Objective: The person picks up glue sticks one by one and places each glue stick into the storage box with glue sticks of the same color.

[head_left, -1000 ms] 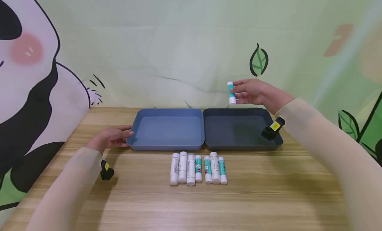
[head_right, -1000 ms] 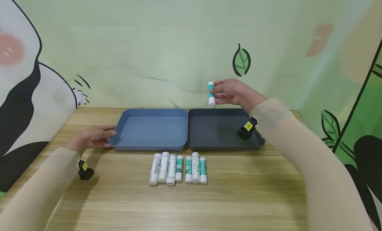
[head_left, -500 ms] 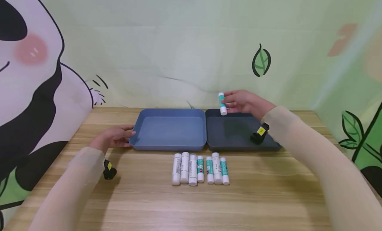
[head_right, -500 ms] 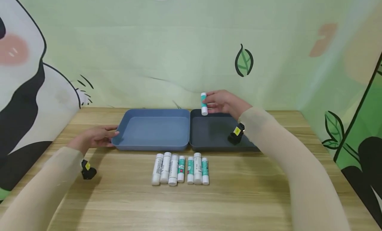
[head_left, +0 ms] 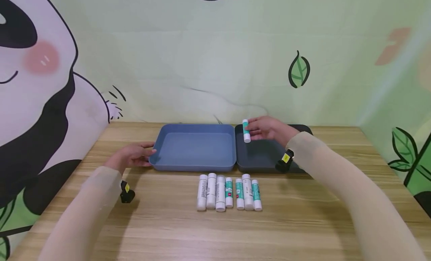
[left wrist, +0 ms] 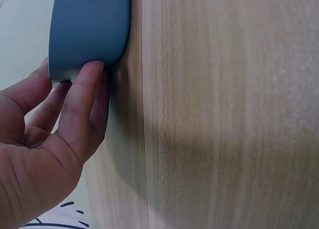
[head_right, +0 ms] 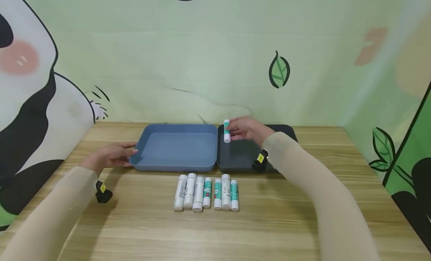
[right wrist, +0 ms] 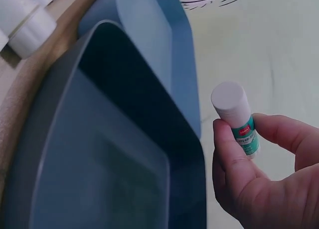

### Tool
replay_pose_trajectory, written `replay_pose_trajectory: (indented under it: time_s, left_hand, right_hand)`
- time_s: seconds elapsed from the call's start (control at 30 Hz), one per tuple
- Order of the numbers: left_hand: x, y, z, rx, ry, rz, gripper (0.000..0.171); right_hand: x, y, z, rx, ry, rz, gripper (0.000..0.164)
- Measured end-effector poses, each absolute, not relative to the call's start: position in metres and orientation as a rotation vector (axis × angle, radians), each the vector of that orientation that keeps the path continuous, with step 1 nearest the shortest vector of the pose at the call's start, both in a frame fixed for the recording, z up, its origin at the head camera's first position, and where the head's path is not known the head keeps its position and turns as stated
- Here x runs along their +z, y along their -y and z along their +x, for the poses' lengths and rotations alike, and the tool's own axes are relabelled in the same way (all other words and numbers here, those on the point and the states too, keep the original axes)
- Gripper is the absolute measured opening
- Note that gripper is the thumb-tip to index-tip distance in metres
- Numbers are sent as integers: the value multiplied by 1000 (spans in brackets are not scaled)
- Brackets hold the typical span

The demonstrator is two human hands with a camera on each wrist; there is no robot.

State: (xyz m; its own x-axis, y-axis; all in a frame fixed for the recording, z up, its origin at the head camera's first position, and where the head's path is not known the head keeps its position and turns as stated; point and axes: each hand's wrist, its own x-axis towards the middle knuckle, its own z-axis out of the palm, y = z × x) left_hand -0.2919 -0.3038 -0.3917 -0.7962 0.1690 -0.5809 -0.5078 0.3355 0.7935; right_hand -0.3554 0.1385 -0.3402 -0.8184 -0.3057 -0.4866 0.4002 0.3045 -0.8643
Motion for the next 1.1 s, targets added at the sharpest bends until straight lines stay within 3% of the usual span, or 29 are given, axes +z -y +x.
replay_pose_trajectory:
  time_s: [0.87,0.97,1.1]
  left_hand:
    - [-388,305,-289,1495,-2032,-270,68]
    - [-388,305,-288,1496,-2034,-276,68]
    - [-389,304,-288,1501,-2031,-279,68]
  right_hand:
    - [-396,-121,-364,-1454,-1989,157,60]
    - [-456,-134,-417,-1479,-1944,139,64]
    - [-544,-150,-497,-1492,-1894,170,84]
